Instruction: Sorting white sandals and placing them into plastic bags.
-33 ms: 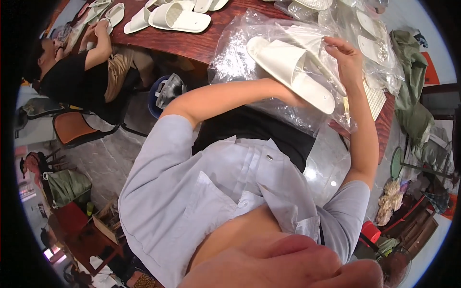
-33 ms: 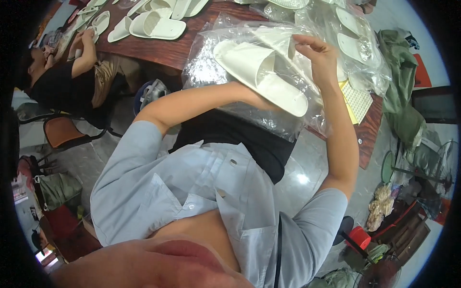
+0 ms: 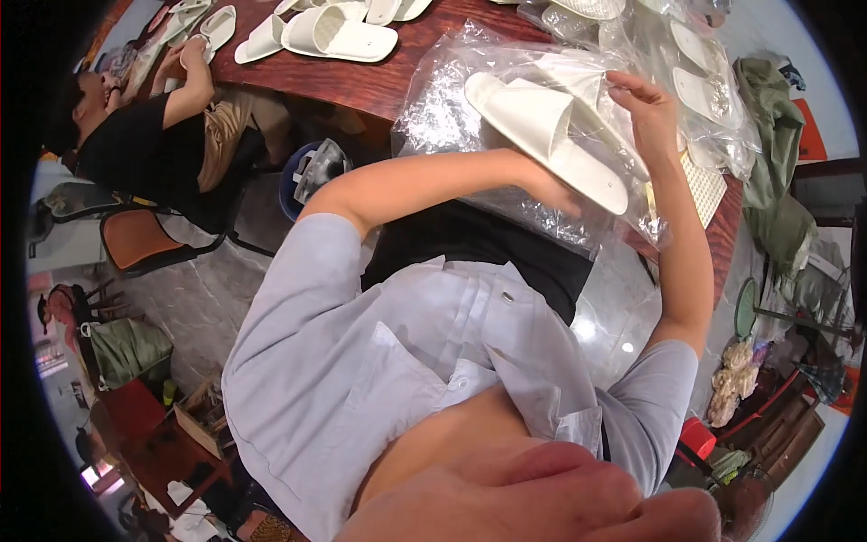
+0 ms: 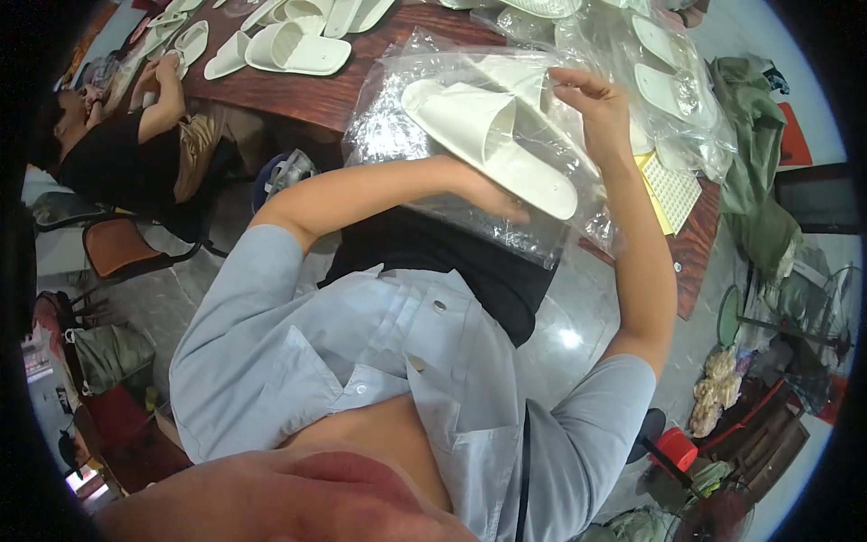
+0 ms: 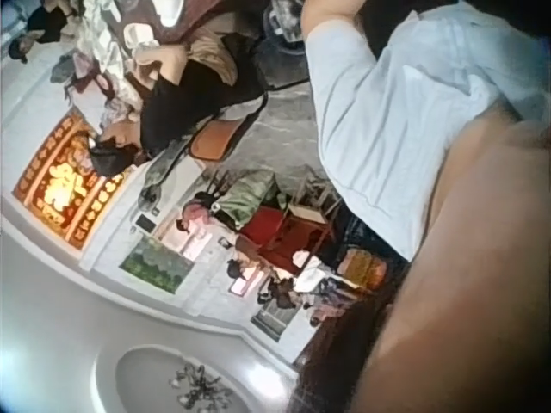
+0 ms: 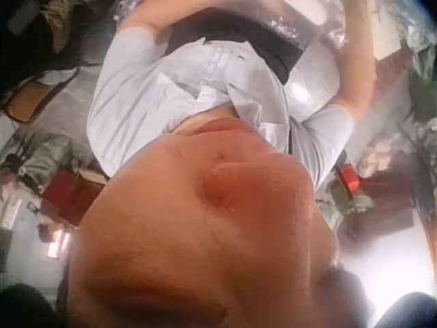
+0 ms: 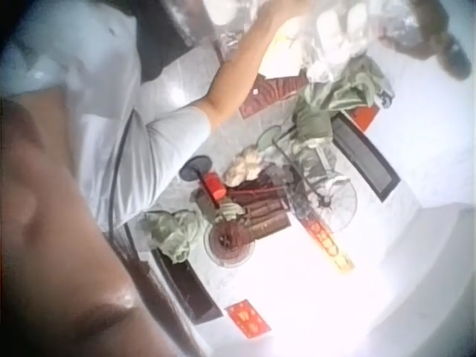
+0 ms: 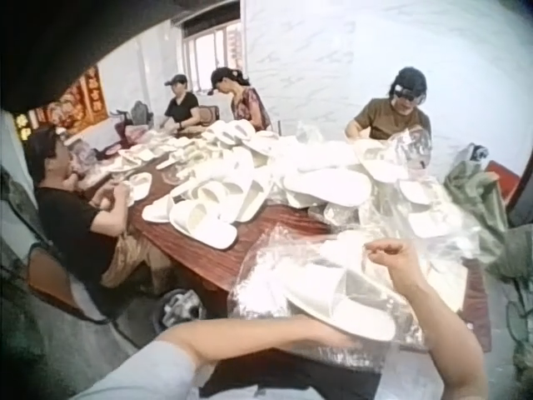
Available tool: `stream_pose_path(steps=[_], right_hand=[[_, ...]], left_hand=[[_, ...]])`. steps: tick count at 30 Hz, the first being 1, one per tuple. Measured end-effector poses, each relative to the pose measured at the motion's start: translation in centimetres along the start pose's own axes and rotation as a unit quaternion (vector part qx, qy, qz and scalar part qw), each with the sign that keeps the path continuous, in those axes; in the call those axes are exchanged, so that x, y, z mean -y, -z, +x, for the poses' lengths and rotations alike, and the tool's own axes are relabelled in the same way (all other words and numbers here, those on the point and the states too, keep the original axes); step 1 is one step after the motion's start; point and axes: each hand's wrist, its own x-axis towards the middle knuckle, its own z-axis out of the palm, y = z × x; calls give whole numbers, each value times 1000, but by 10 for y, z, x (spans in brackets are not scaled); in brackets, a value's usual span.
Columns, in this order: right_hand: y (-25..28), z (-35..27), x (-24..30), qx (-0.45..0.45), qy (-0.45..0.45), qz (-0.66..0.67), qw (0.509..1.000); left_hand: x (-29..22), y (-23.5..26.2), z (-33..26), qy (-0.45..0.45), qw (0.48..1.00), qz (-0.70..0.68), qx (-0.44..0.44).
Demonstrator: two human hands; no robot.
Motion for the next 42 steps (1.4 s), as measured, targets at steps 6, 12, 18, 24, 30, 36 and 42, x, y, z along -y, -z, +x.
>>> stream_pose_path(steps=[6, 12, 18, 24, 30, 36, 42], right_hand=[[-7, 4, -25, 12, -31, 2, 999], [-5, -27, 23, 232, 46, -188, 953], [31, -61, 17, 92, 50, -163, 981], [49, -91, 2, 111, -91, -373, 917], [39, -97, 9, 144, -94, -389, 905], [20, -77, 33, 194, -233, -201, 932], [-11, -50, 6, 325, -89, -212, 917]], left_hand=[[-62, -38, -9, -267, 949, -95, 137], [-128, 59, -27, -221, 965, -139, 23], [-24, 142, -73, 234, 909, 62, -340], [70, 109, -98, 432, 856, 160, -236], [80, 90, -103, 375, 878, 152, -255], [75, 85, -104, 398, 870, 110, -268], [95, 78, -115, 326, 885, 62, -326]])
